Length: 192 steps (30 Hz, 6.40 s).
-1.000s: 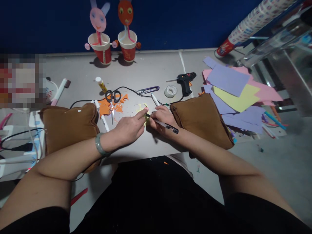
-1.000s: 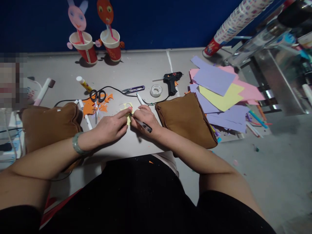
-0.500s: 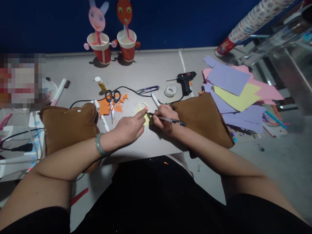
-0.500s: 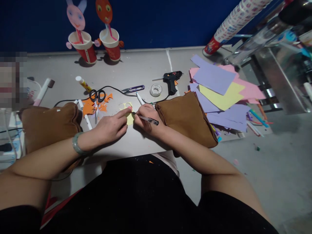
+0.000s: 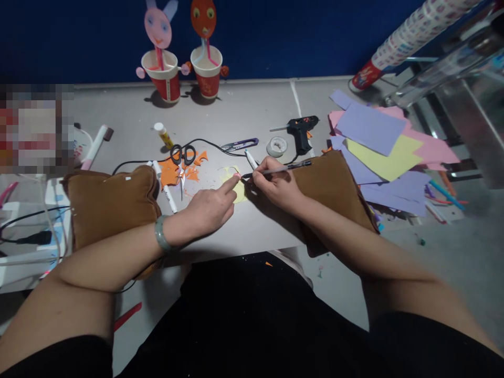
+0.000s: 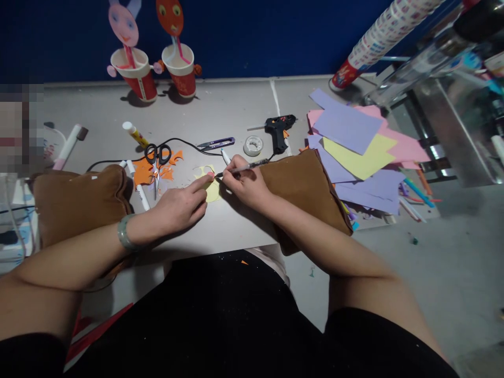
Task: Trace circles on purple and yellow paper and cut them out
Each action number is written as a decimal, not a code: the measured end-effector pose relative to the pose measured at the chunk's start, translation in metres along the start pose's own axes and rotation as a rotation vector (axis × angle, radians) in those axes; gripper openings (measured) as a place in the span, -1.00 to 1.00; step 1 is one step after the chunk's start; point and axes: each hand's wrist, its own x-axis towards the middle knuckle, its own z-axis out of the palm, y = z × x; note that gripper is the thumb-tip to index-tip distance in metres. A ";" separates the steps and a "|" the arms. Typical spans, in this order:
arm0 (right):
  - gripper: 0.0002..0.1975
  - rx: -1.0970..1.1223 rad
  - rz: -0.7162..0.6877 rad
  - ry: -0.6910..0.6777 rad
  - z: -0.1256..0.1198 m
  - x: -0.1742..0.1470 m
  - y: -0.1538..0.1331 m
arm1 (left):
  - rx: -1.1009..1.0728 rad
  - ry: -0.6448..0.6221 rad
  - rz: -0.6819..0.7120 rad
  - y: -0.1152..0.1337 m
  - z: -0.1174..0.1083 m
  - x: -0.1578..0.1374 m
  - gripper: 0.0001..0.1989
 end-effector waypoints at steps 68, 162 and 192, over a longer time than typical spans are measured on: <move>-0.85 -0.241 -0.376 -0.870 0.002 0.126 -0.038 | -0.128 -0.062 0.123 0.007 0.011 -0.002 -0.43; -0.88 -0.138 -0.535 0.101 0.005 -0.025 0.015 | -0.474 0.200 -0.120 -0.003 0.012 0.003 -0.46; -0.59 0.296 -0.015 0.232 -0.043 0.085 0.009 | -0.998 0.613 -0.135 -0.019 0.031 0.017 -0.71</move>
